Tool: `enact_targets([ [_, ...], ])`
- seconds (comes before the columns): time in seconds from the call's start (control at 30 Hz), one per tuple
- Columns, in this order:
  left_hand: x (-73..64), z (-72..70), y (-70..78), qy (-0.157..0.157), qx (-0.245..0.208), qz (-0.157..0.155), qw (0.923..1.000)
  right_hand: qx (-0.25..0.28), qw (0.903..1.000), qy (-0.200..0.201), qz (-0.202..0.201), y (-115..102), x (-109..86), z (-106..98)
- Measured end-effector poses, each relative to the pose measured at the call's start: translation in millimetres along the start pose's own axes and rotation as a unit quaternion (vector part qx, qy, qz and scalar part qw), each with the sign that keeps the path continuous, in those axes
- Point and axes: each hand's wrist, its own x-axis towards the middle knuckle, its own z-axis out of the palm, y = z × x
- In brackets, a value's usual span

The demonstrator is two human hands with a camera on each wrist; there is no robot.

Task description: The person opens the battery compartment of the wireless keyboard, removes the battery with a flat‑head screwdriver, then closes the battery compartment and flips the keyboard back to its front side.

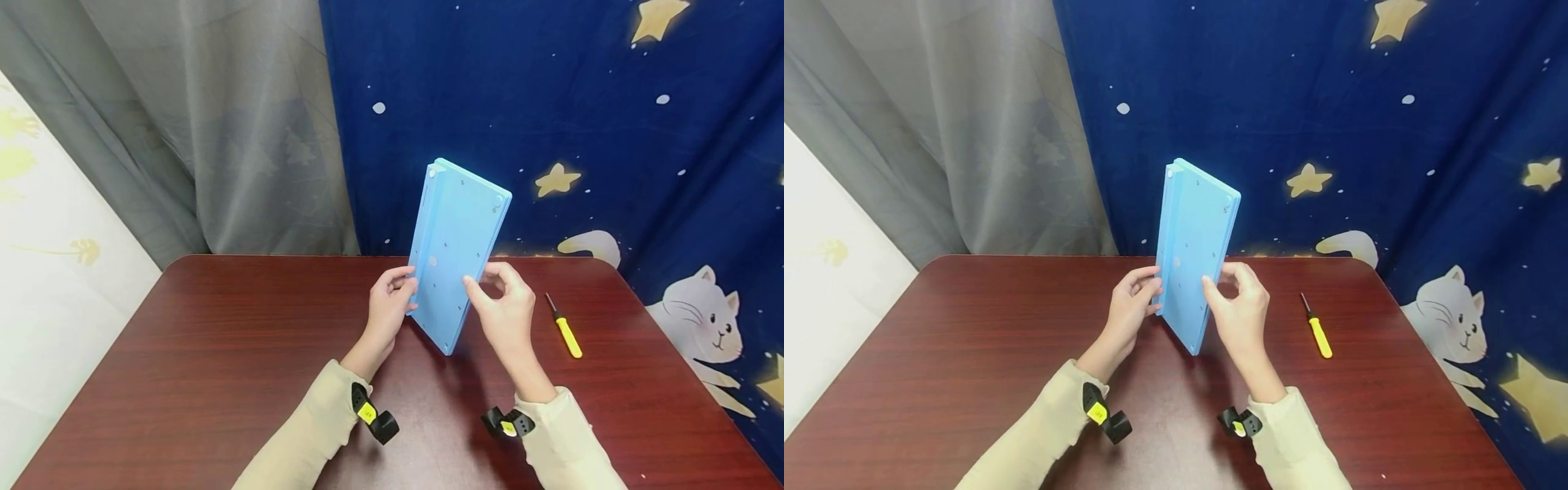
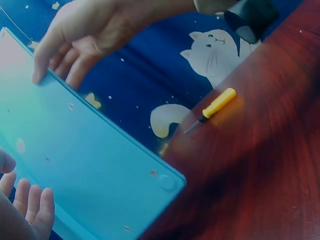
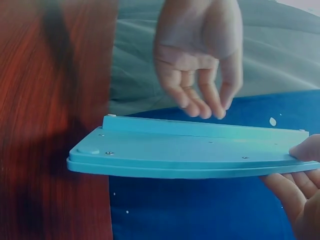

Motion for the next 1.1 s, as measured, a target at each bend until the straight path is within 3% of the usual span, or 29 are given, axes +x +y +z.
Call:
enact_targets([
  [0.17, 0.3, -2.3, -11.4, 0.009, 0.007, -0.021, 0.9997, 0.029, 0.9995, 0.002, 0.009, -1, 2.5, 0],
  [0.47, -1.3, -4.4, -25.9, 0.016, 0.016, -0.032, 0.9992, 0.059, 0.9980, 0.000, 0.024, -3, 5.3, 0],
  [0.77, -8.1, -9.2, -38.2, 0.001, 0.043, -0.055, 0.9976, 0.108, 0.9915, 0.004, 0.072, -1, 5.6, 2],
  [1.1, -13.1, -14.9, -50.9, 0.011, 0.046, -0.089, 0.9949, 0.114, 0.9893, 0.014, 0.091, 0, 5.6, 1],
])
